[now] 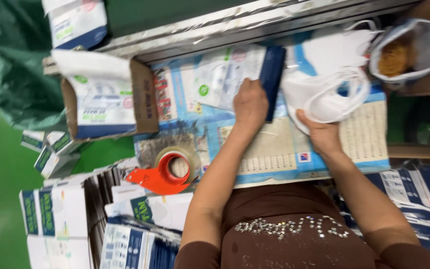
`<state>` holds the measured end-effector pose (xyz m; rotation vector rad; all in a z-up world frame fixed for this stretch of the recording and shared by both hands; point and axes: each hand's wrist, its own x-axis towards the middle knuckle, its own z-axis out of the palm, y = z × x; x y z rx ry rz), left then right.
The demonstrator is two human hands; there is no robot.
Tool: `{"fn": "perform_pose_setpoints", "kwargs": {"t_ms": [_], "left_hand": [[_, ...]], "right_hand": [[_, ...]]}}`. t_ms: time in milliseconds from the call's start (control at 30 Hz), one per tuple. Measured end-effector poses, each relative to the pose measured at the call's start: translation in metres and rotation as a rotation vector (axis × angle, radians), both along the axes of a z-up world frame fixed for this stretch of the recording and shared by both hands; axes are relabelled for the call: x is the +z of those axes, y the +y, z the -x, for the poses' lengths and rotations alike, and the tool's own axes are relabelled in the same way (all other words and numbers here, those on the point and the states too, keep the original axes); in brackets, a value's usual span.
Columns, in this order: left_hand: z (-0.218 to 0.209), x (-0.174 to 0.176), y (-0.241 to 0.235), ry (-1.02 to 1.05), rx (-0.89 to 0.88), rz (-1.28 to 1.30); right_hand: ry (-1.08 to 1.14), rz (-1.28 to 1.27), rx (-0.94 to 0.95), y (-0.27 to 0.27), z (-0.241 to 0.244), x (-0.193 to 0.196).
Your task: Manually grouping 3D face masks and inserting them into plastic packaging pouches.
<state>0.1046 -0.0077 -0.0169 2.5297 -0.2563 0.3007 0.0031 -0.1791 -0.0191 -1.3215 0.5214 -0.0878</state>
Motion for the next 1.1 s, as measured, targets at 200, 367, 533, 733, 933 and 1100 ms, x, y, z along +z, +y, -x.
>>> {"fn": "perform_pose_setpoints", "kwargs": {"t_ms": [200,367,533,733,933,1100], "left_hand": [[0.004,0.023,0.001,-0.039,-0.037,-0.051],[-0.002,0.028,0.005,-0.063,-0.007,-0.025],[0.007,0.036,0.006,-0.168,0.032,0.038],[0.053,0.074,0.006,-0.299,-0.120,0.098],[0.068,0.114,0.025,-0.079,0.064,0.664],[0.076,0.125,0.020,-0.459,-0.146,0.377]], "right_hand": [[-0.061,0.185,0.037,0.001,0.007,-0.016],[-0.085,0.213,0.096,0.003,0.009,0.001],[-0.157,-0.141,0.076,-0.005,-0.001,0.030],[-0.038,-0.635,0.232,0.024,-0.018,0.058],[-0.088,-0.463,0.315,0.044,0.003,0.021],[-0.051,-0.812,0.136,0.058,0.022,0.048]]}}
